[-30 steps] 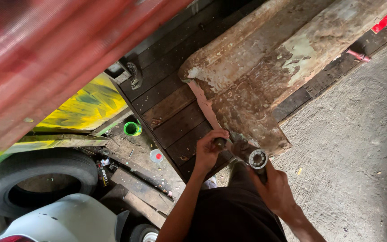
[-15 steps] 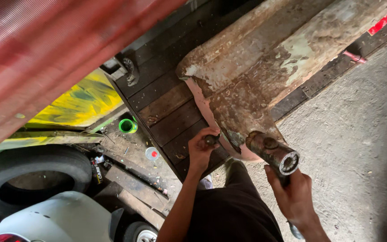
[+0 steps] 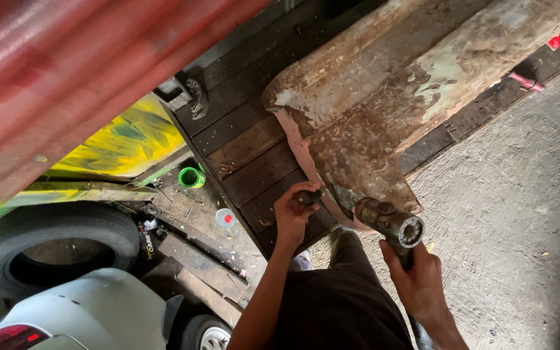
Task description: The person uses a hammer and a metal punch to repeatedly strike a large, rusted metal panel resting on wooden planks. The person holds the punch against the panel's edge and strikes it with the hammer to chip away material.
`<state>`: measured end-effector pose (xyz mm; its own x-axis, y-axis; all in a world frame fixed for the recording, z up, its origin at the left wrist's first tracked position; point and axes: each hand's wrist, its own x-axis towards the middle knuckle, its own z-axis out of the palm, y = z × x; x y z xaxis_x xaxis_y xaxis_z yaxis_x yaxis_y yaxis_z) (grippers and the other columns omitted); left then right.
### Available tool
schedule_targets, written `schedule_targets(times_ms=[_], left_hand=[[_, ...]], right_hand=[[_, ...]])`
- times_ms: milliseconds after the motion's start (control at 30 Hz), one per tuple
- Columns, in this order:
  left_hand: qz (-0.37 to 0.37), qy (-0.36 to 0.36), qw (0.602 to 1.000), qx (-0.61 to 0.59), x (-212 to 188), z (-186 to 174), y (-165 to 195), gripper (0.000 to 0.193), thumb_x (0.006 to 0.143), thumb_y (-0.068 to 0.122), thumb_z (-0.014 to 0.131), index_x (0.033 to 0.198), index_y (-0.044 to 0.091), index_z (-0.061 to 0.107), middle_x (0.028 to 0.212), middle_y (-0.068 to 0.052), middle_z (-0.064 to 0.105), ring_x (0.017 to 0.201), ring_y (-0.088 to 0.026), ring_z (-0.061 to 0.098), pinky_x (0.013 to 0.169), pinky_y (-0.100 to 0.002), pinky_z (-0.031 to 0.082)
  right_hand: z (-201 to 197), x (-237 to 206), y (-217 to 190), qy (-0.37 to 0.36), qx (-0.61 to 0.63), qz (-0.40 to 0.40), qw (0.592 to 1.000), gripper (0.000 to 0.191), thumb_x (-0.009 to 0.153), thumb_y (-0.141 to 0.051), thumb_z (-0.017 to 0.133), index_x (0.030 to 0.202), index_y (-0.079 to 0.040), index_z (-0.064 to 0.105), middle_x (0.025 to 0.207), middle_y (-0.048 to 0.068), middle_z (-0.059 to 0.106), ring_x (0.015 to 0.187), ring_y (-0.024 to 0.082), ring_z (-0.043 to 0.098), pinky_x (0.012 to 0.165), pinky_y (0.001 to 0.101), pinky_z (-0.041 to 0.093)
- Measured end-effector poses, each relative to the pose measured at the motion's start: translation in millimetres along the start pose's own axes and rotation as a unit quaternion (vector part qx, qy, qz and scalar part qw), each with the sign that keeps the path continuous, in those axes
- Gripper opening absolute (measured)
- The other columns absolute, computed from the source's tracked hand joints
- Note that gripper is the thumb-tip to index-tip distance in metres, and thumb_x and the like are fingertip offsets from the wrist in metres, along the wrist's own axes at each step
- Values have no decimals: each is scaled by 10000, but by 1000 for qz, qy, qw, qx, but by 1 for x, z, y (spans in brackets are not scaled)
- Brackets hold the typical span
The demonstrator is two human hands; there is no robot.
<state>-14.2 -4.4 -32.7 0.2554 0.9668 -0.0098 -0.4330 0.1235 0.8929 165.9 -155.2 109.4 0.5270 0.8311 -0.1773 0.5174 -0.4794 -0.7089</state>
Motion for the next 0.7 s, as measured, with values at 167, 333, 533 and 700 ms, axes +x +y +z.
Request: schedule_targets(times_ms=[167, 333, 533, 700], left_hand=[[6, -18, 1000, -17, -1, 1, -2, 459, 769, -284, 647, 1113, 18, 680, 1251, -86, 664, 1217, -219, 636, 909, -315, 583], [-20, -24, 999, -37, 6, 5, -2, 389, 895, -248, 597, 1142, 33, 703, 1250, -81, 684, 1205, -230, 653, 800, -323, 604], [-26, -37, 999, -27, 8, 8, -5, 428, 909, -263, 567, 1154, 61, 701, 1258, -48, 679, 1222, -212, 653, 832, -321, 620], [-9, -37, 999, -22, 4, 9, -8, 449, 841, -269, 615, 1146, 47, 707, 1252, -64, 685, 1181, -198, 649, 852, -321, 604]], right_hand=[[-2, -3, 5, -1, 6, 17, 1000, 249, 908, -207, 738, 911, 25, 647, 468, 60, 487, 439, 93, 377, 410, 336, 308], [-5, -2, 5, -32, 14, 33, 999, 215, 925, -197, 713, 918, 12, 665, 475, 33, 518, 427, 89, 413, 407, 324, 305], [-6, 15, -10, -68, -37, -46, 996, 226, 938, -210, 703, 916, 7, 646, 477, 71, 610, 355, 155, 533, 376, 344, 345], [-14, 11, -28, -79, -10, -202, 976, 259, 863, -156, 714, 1041, 8, 623, 644, 55, 712, 463, 157, 701, 393, 310, 534]])
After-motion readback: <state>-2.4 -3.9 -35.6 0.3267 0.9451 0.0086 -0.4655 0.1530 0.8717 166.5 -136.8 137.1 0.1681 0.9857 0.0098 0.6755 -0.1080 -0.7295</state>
